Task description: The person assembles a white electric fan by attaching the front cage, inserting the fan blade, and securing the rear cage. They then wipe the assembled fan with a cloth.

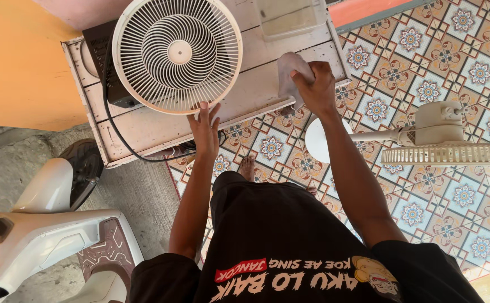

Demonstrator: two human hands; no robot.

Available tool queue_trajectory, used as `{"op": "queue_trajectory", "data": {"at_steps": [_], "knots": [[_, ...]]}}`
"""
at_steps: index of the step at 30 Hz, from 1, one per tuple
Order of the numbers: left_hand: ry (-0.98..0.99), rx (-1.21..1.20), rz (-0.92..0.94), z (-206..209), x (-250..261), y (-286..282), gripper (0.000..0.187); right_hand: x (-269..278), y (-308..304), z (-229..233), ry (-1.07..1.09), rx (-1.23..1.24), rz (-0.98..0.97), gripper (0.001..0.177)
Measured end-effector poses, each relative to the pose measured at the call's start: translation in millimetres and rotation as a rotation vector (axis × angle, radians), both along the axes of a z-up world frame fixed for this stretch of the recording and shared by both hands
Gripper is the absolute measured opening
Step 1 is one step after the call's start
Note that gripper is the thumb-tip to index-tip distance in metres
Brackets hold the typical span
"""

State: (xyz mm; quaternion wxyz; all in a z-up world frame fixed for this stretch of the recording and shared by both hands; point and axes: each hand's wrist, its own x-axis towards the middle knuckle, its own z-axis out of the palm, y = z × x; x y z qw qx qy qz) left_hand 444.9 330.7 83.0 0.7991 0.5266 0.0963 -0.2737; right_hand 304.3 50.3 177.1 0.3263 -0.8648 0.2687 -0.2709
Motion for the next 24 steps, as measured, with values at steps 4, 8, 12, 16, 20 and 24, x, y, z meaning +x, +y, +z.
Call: {"op": "queue_trajectory", "data": {"at_steps": [4, 8, 12, 16, 20, 24], "knots": [[-0.013, -0.321, 0.075, 9.5, 15.0, 7.2, 0.061, 3.4, 7.7, -3.4, -0.102, 0.386, 0.074, 0.033], [-0.025, -0.459, 0.035, 22.4, 8.4, 7.3, 0.055, -0.8, 7.6, -17.7, -0.151, 0.802, 0.005, 0.026], [0.044, -0.480, -0.065, 15.0, -1.5, 12.4, 0.035, -19.5, 4.0, -30.6, -0.354, 0.961, -0.090, 0.033], [0.085, -0.381, -0.232, 4.8, -4.1, 7.2, 0.023, -48.4, 5.7, -16.3, -0.542, 1.073, -0.065, 0.046], [0.032, -0.534, -0.427, 10.4, -17.3, -23.8, 0.016, -86.4, 21.9, 3.7, -0.397, 0.839, -0.072, 0.048], [0.145, -0.612, -0.507, 30.0, -74.5, -69.6, 0.016, -129.7, 47.2, 9.5, -0.459, 0.877, -0.273, 0.045]]}}
